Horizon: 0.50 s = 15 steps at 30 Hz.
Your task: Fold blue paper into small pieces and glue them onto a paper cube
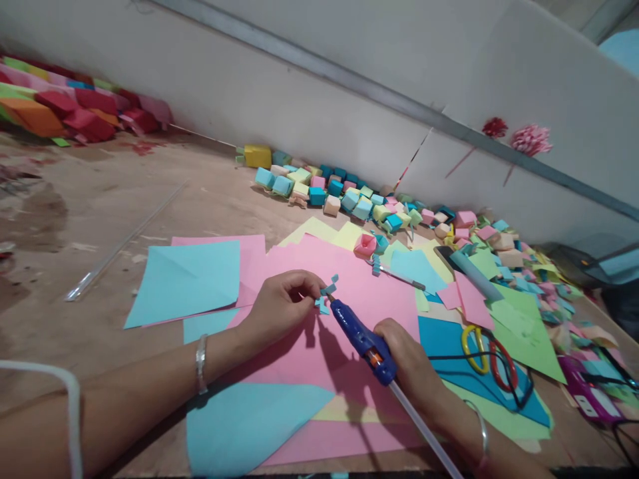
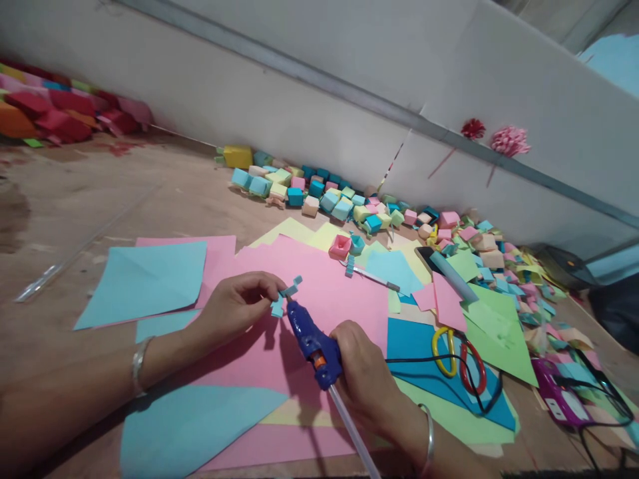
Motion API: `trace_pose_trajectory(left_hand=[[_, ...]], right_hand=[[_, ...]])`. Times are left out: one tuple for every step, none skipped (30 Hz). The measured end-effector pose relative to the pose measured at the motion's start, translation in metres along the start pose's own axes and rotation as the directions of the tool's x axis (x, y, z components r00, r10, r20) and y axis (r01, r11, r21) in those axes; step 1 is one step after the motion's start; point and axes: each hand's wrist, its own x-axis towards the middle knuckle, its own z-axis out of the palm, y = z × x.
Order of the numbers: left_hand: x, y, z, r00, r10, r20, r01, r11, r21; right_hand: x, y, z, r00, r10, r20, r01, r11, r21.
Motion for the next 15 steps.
trace_pose_trajectory(left_hand=[[0.0001, -0.0001, 0.0, 1.0, -0.007, 0.002, 0.007, 1.0, -0.007], [0.0001, 0.0, 0.0, 1.0, -0.01, 0.001, 0.01, 1.0, -0.01], [0.0001, 0.0002, -0.0001, 1.0, -0.012, 0.0, 0.012, 1.0, -0.011], [0.0001, 0.0006, -0.0001, 1.0, -0.015, -0.001, 0.015, 1.0, -0.012], [0.0, 0.0011, -0.0002, 1.0, -0.02, -0.001, 0.02, 1.0, -0.014], [0.0, 0.0018, -0.0002, 1.0, -0.027, 0.001, 0.027, 0.999, -0.019], [0.0, 0.0026, -0.0002, 0.999, -0.036, 0.001, 0.036, 0.999, -0.028], [0.0, 0.0032, -0.0001, 0.999, -0.045, 0.001, 0.045, 0.998, -0.04], [-0.0001, 0.0037, -0.0001, 0.999, -0.053, 0.0, 0.053, 0.997, -0.054], [-0.0001, 0.004, 0.0, 0.998, -0.058, 0.0, 0.058, 0.996, -0.067], [-0.0001, 0.0039, 0.0, 0.998, -0.06, 0.0, 0.06, 0.995, -0.079], [-0.0001, 0.0036, 0.0001, 0.998, -0.061, 0.0, 0.061, 0.994, -0.087], [-0.0002, 0.0031, 0.0001, 0.998, -0.061, 0.004, 0.061, 0.994, -0.088], [-0.0001, 0.0024, 0.0002, 0.998, -0.058, 0.007, 0.059, 0.995, -0.085], [0.0, 0.0018, 0.0003, 0.998, -0.058, 0.011, 0.058, 0.995, -0.08]], right_hand=[[-0.0001, -0.0003, -0.0003, 1.0, -0.002, -0.002, 0.002, 1.0, 0.0], [0.0001, -0.0001, -0.0005, 1.0, -0.003, -0.006, 0.003, 1.0, 0.001], [0.0003, 0.0004, -0.0007, 1.0, -0.004, -0.013, 0.004, 1.0, -0.002], [0.0007, 0.0012, -0.0008, 1.0, -0.004, -0.022, 0.004, 1.0, -0.006], [0.0011, 0.002, -0.0008, 0.999, -0.003, -0.034, 0.003, 1.0, -0.013], [0.0015, 0.0026, -0.0007, 0.999, 0.001, -0.047, -0.002, 1.0, -0.02], [0.0018, 0.0031, -0.0005, 0.998, 0.006, -0.056, -0.007, 1.0, -0.026], [0.0019, 0.0033, -0.0003, 0.998, 0.008, -0.059, -0.01, 1.0, -0.03], [0.0019, 0.0034, -0.0001, 0.998, 0.006, -0.057, -0.008, 1.0, -0.03], [0.0017, 0.0035, 0.0, 0.999, 0.002, -0.052, -0.003, 1.0, -0.03], [0.0014, 0.0036, 0.0001, 0.999, -0.002, -0.043, 0.001, 1.0, -0.031], [0.0011, 0.0039, 0.0002, 0.999, -0.005, -0.037, 0.004, 0.999, -0.031], [0.0008, 0.0042, 0.0001, 0.999, -0.006, -0.036, 0.005, 0.999, -0.033], [0.0005, 0.0045, 0.0, 0.999, -0.007, -0.038, 0.005, 0.999, -0.034], [0.0003, 0.0047, -0.0001, 0.999, -0.007, -0.04, 0.005, 0.999, -0.033]])
